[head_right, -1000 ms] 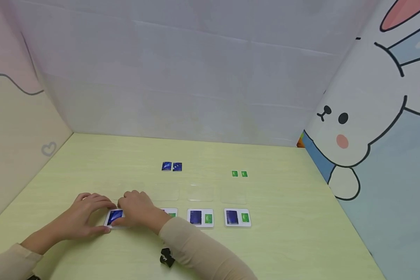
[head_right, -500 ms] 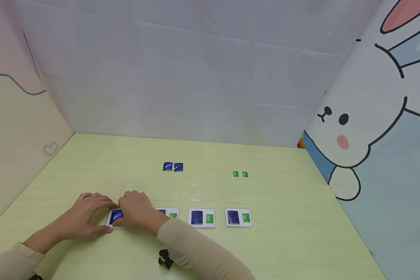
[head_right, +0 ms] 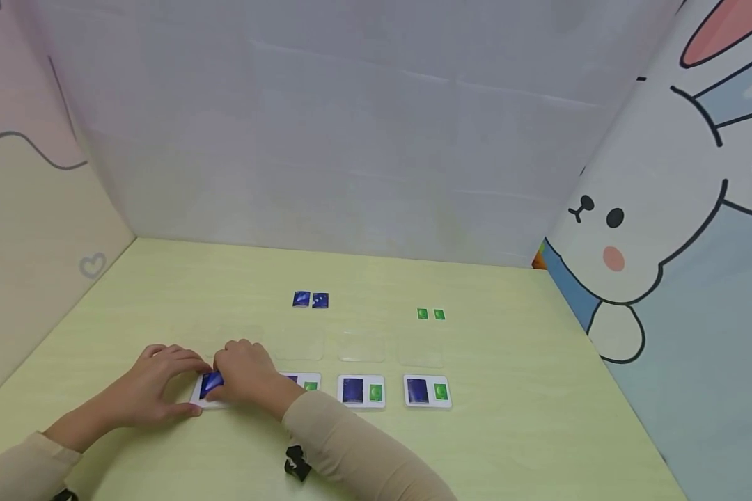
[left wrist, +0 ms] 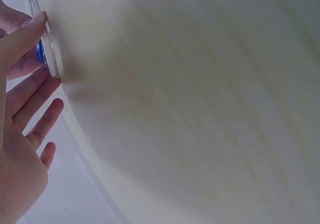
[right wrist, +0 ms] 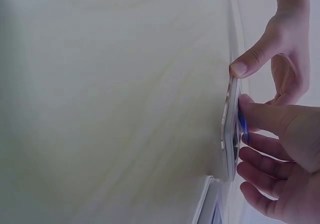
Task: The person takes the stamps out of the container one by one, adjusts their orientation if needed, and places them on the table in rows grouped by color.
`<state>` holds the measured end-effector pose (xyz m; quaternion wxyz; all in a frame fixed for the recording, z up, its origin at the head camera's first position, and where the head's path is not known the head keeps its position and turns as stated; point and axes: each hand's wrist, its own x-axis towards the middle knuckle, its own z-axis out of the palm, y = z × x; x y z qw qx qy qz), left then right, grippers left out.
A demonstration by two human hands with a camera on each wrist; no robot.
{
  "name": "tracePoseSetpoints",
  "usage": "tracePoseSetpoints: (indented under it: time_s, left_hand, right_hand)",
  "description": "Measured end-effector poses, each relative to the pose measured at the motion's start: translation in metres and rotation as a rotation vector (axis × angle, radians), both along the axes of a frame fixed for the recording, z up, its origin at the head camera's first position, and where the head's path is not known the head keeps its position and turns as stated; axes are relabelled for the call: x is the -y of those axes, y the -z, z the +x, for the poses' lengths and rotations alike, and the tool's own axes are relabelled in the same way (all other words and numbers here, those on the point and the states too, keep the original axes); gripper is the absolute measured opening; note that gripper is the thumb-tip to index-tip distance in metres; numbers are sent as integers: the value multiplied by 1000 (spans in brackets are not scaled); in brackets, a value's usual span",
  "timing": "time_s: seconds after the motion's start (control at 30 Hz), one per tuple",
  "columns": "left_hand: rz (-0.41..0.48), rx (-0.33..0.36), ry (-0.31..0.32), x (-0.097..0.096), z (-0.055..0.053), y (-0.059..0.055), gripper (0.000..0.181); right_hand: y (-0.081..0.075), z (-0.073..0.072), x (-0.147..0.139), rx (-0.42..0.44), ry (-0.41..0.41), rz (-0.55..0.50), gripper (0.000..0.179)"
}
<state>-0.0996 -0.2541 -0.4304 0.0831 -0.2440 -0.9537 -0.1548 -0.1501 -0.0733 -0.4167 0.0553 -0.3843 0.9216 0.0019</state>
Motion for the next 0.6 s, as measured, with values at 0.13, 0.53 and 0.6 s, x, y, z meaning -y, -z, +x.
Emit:
tracePoseSetpoints:
  time_s: [0.13,0.53,0.6]
  left_hand:
    - [-14,17,-14,0,1,0,47]
    - [-33,47,-32,-1,0,-4,49]
    - [-35,50,-34,-1,0,-4,48]
  right_hand:
    - [-2,0,-1,-1,13,-24,34]
    - [-7,-3,-8,132,94,-221,16]
    - [-8,-4,-9,156,91,-256,14]
